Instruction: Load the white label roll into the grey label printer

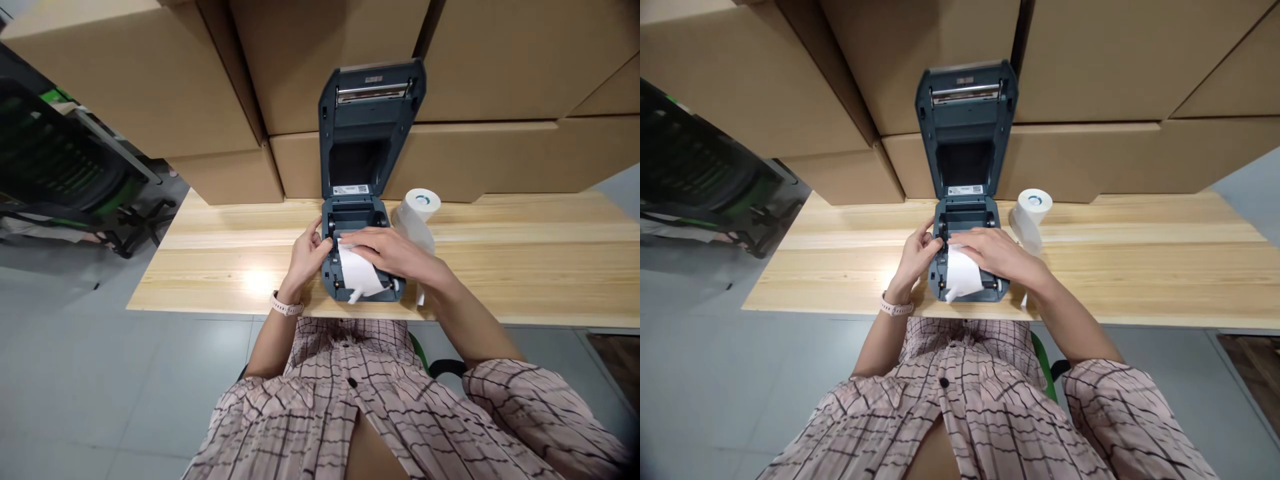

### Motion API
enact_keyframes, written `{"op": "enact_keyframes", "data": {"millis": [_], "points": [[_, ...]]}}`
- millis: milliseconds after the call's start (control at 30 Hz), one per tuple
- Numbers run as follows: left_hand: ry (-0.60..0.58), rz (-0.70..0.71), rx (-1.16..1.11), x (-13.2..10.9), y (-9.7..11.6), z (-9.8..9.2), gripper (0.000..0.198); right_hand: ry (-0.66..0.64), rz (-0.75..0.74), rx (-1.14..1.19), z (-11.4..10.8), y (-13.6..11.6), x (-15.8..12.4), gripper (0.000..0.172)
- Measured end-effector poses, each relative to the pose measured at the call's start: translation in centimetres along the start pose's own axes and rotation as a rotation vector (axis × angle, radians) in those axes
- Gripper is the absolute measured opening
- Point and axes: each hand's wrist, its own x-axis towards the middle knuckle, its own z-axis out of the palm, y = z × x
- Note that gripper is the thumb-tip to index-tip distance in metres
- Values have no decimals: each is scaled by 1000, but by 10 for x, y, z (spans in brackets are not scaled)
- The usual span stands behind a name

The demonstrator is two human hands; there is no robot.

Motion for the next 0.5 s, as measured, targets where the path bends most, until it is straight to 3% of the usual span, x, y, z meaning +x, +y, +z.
{"op": "enact_keyframes", "data": {"millis": [133,333,500], "points": [[-2,-16,1,-1,3,0,74,42,-70,-49,8,-14,-23,40],[2,-13,-39,-2,2,1,74,94,-53,-132,18,-33,-49,50],[11,-17,-40,-1,1,2,69,18,-120,-185,19,-29,-65,118]]}}
